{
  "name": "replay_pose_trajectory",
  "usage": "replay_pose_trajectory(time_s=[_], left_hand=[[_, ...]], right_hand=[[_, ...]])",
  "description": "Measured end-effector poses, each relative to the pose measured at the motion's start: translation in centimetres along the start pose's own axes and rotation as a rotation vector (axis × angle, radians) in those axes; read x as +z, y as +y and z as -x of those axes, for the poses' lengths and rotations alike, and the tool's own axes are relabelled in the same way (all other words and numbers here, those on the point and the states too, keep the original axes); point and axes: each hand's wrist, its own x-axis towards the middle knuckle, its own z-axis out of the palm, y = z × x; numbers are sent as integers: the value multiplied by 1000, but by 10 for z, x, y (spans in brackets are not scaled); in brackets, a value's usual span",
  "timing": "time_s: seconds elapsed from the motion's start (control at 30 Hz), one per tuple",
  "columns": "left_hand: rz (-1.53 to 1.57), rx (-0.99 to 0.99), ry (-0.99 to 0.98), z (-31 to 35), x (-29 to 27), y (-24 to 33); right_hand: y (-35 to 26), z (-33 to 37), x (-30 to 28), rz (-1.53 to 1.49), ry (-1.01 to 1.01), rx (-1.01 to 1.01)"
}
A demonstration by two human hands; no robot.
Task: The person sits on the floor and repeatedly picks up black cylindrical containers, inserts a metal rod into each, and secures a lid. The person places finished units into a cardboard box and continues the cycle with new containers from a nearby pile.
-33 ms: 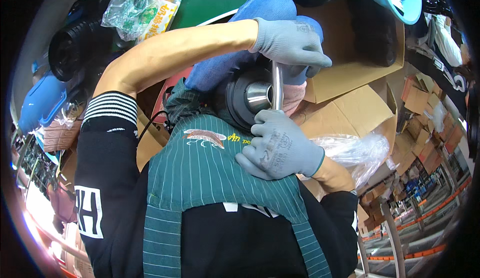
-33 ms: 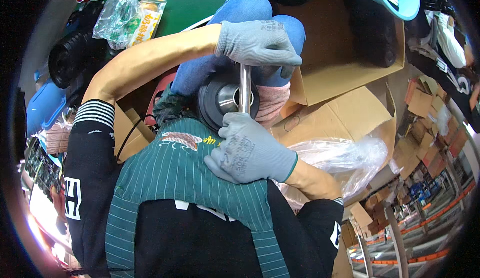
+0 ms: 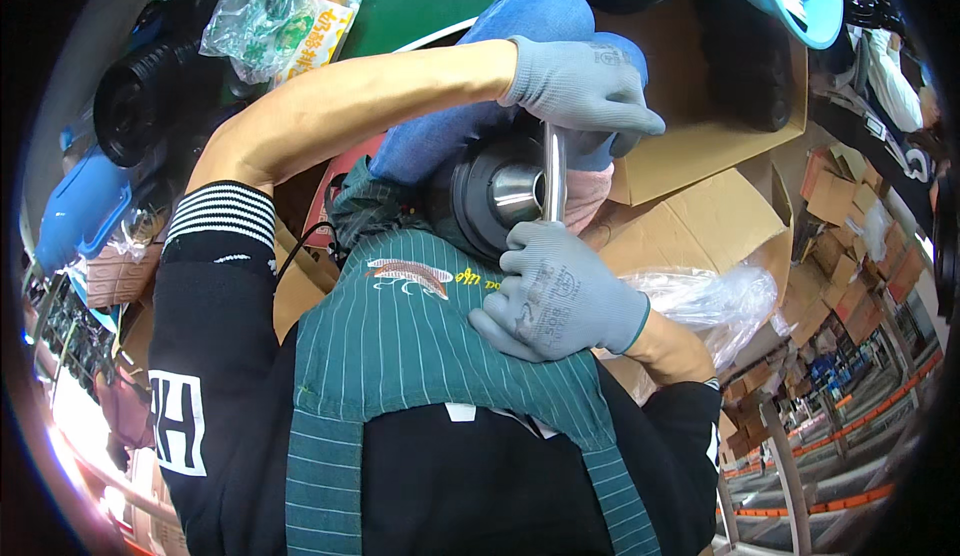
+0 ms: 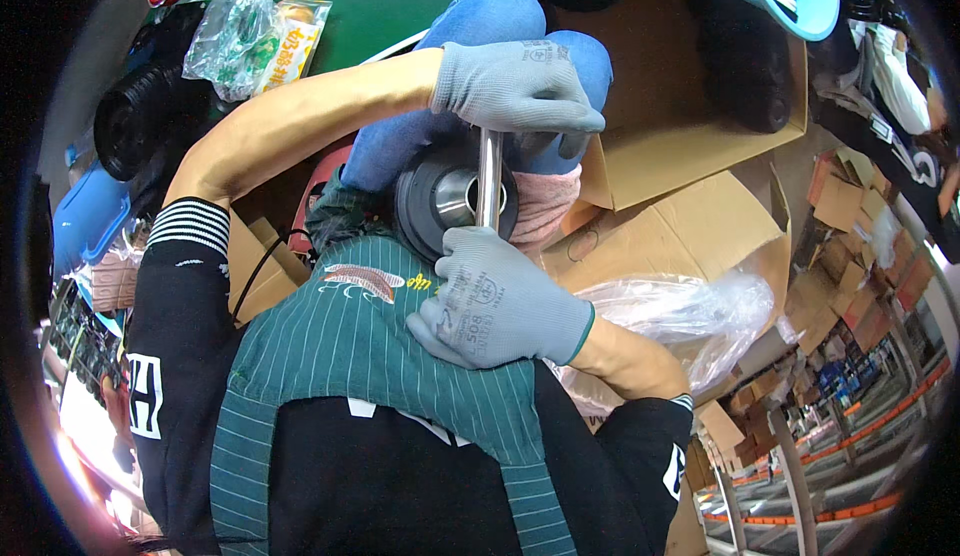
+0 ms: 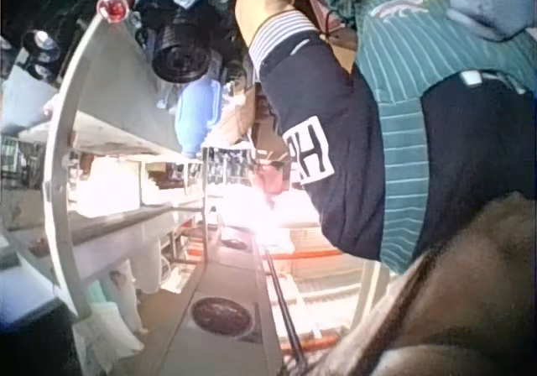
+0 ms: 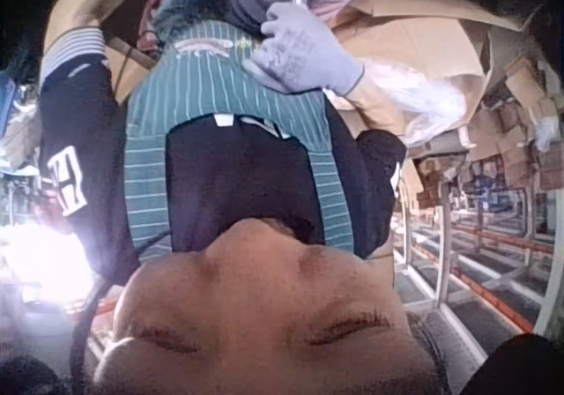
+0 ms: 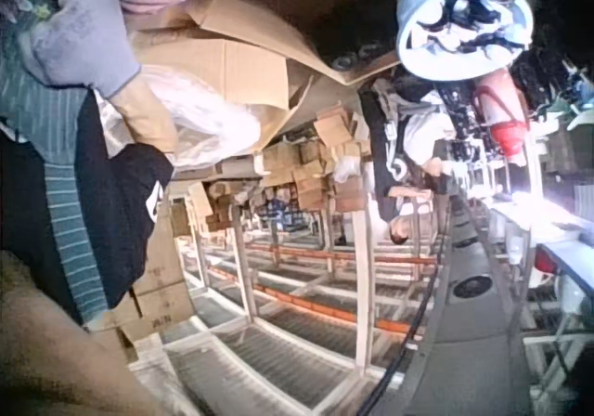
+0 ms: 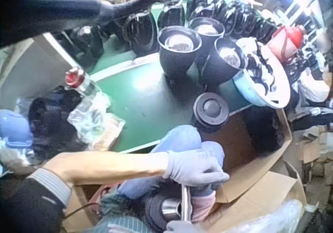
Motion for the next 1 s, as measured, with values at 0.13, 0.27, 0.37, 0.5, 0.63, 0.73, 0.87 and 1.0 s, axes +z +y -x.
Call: replay_pose_trajectory(time_s=[0.13, 0.27, 0.37, 0.5, 0.63, 0.73, 0.87, 1.0], left_hand=[[-5, 28, -58, 1, -2, -2], [-9, 47, -70, 0, -3, -7], [10, 73, -58, -1, 0, -10], [-2, 241, -2, -23, 18, -25], [83, 282, -192, -51, 44, -12], [216, 225, -335, -72, 48, -18], [214, 355, -216, -80, 58, -33], [-25, 244, 95, -52, 28, -18]], right_hand=[[-5, -14, -3, -16, -97, 29], [-8, -23, -2, 18, -136, 38], [-10, -25, -5, 6, -161, 73], [-11, -34, 13, 33, -147, 59], [-19, -39, 9, 79, -373, 191], [4, -63, 11, 120, -219, 155], [19, -86, 4, 50, 37, 166], [30, -63, -16, -497, 336, 69]])
